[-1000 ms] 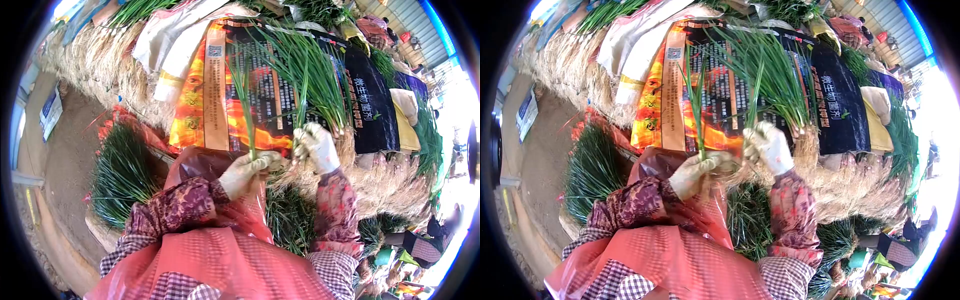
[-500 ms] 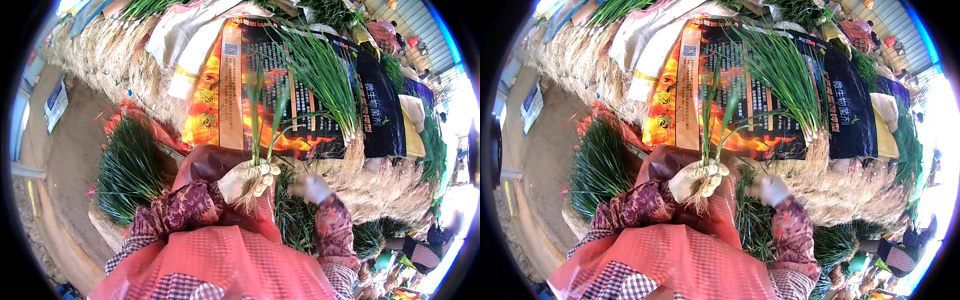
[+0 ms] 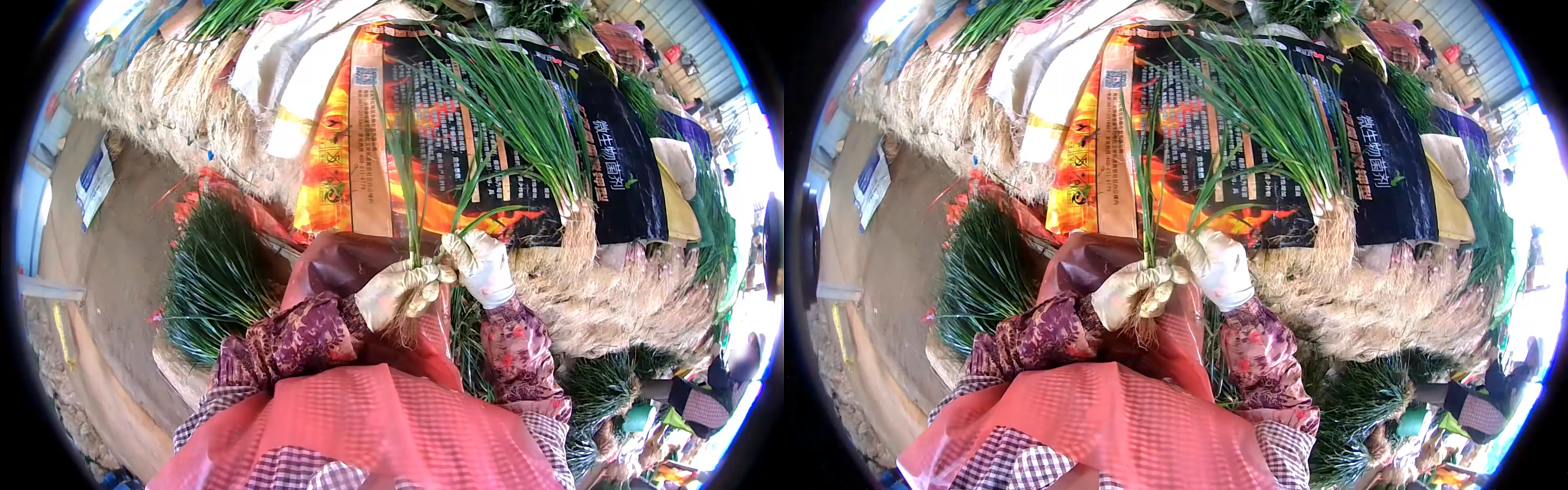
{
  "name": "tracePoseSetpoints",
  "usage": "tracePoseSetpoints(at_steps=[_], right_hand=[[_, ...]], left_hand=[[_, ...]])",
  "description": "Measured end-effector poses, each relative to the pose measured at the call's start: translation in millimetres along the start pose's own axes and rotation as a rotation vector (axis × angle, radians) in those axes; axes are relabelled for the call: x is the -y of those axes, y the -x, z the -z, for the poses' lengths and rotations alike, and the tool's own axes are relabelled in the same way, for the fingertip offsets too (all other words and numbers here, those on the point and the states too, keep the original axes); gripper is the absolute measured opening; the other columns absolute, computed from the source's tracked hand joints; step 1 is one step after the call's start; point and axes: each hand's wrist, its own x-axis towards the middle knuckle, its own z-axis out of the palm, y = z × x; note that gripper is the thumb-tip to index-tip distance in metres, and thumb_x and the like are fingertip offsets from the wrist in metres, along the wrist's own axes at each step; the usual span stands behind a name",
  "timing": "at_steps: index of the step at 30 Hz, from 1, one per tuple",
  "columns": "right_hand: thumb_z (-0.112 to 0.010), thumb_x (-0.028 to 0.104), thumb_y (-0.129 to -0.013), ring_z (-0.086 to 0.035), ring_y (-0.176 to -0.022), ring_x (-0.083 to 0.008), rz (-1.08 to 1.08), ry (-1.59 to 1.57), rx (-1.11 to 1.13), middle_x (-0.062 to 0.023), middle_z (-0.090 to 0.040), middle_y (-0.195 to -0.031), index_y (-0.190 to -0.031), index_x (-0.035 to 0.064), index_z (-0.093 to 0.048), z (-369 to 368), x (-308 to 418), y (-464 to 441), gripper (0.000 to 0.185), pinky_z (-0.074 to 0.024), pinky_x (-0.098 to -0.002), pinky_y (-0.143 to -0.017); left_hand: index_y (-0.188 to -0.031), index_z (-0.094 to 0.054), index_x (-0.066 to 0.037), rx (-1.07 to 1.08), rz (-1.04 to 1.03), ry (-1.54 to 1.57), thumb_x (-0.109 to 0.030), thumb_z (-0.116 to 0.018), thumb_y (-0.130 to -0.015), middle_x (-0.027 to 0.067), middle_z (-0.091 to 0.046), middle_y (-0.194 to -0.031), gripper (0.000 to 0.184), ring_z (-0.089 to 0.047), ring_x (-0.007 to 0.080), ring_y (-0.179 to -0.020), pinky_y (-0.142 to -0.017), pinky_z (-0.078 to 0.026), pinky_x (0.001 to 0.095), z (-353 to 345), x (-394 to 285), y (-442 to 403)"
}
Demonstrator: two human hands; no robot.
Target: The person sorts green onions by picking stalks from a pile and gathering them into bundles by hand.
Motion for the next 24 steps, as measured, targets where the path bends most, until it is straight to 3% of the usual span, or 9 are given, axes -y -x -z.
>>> tracePoseSetpoints(at_steps=[3,5,8,10,12,16,17,19,24], right_hand=[[-0.061,0.013,-0.093,-0.054,-0.059,-0.0083,-0.396,-0.67,0.046,-0.0027,-0.063,-0.081,-0.1,0.0005,-0.06,7.9,1.8,15.4,0.014,-0.0417,-0.0229,-0.046],[-0.055,0.013,-0.096,-0.055,-0.064,-0.0082,-0.541,-0.512,0.001,-0.0056,-0.063,-0.084,-0.105,0.0002,-0.059,14.8,9.5,26.2,0.016,-0.0413,-0.0205,-0.049],[-0.047,0.022,-0.097,-0.056,-0.063,-0.0093,-0.235,-0.926,-0.299,-0.0068,-0.065,-0.077,-0.09,0.0014,-0.062,48.1,-31.6,35.7,0.026,-0.0438,-0.021,-0.049],[-0.058,0.032,-0.091,-0.061,-0.076,-0.017,-0.682,-0.02,0.059,-0.0101,-0.066,-0.081,-0.096,0.0012,-0.064,71.7,-16.9,49.9,0.032,-0.0462,-0.0343,-0.076],[-0.064,0.039,-0.087,-0.064,-0.085,-0.0207,-0.71,0.576,0.384,-0.0117,-0.067,-0.091,-0.1,0.0042,-0.065,85.0,-15.4,59.8,0.037,-0.0477,-0.0403,-0.09],[-0.064,0.038,-0.084,-0.065,-0.093,-0.0216,-0.228,0.135,-0.182,-0.009,-0.064,-0.106,-0.096,0.0113,-0.066,139.2,-31.4,0.7,0.029,-0.0491,-0.0386,-0.09],[-0.062,0.036,-0.084,-0.064,-0.095,-0.0223,-0.101,0.84,-0.279,-0.0084,-0.064,-0.105,-0.093,0.0107,-0.065,147.8,-1.0,-29.4,0.027,-0.0494,-0.0372,-0.088],[-0.061,0.032,-0.083,-0.064,-0.088,-0.0244,-0.076,1.13,-0.137,-0.0104,-0.063,-0.093,-0.087,0.0082,-0.064,155.0,-9.3,-69.7,0.025,-0.0503,-0.0355,-0.081],[-0.066,0.024,-0.083,-0.065,-0.067,-0.0169,-0.19,0.57,-0.021,-0.0092,-0.065,-0.08,-0.089,0.001,-0.063,126.6,-1.9,-74.5,0.023,-0.0509,-0.0289,-0.063]], left_hand=[[-0.112,-0.058,0.003,-0.002,0.061,-0.084,-0.027,-0.051,-0.098,-0.0012,-0.048,-0.065,0.033,-0.042,0.0064,-0.052,-0.049,-0.035,0.0208,-6.8,-2.6,0.9],[-0.111,-0.058,0.003,0.064,0.082,-0.127,-0.026,-0.051,-0.098,-0.0009,-0.048,-0.065,0.033,-0.042,0.0066,-0.052,-0.049,-0.035,0.0206,-7.5,-1.3,-0.3],[-0.11,-0.057,0.003,0.194,0.086,0.034,-0.023,-0.054,-0.097,0.0005,-0.051,-0.068,0.029,-0.046,0.0073,-0.054,-0.048,-0.038,0.0214,1.2,-1.2,7.1],[-0.11,-0.058,0.0,0.104,0.066,0.062,-0.019,-0.055,-0.096,0.0031,-0.056,-0.084,0.024,-0.05,0.0084,-0.058,-0.05,-0.042,0.0222,12.0,3.4,11.2],[-0.109,-0.058,-0.003,0.087,0.012,0.056,-0.019,-0.055,-0.096,0.0048,-0.056,-0.096,0.021,-0.052,0.0094,-0.062,-0.051,-0.044,0.0228,9.8,0.2,10.4],[-0.108,-0.058,-0.005,-0.021,-0.065,0.052,-0.018,-0.057,-0.095,0.0043,-0.056,-0.088,0.019,-0.053,0.0107,-0.063,-0.057,-0.046,0.0247,-10.0,-5.3,-4.6],[-0.107,-0.058,-0.004,-0.032,-0.059,-0.018,-0.018,-0.058,-0.094,0.0032,-0.056,-0.081,0.019,-0.052,0.0104,-0.063,-0.057,-0.045,0.0246,-9.1,-5.2,-7.1],[-0.106,-0.059,-0.003,-0.022,-0.056,-0.092,-0.017,-0.058,-0.094,0.0012,-0.053,-0.073,0.018,-0.051,0.0099,-0.061,-0.056,-0.043,0.0242,-7.5,-6.4,-7.4],[-0.102,-0.06,-0.001,-0.104,-0.149,0.059,-0.013,-0.059,-0.092,-0.0011,-0.049,-0.068,0.016,-0.047,0.0085,-0.059,-0.056,-0.04,0.0244,-7.5,-5.4,-10.7]])
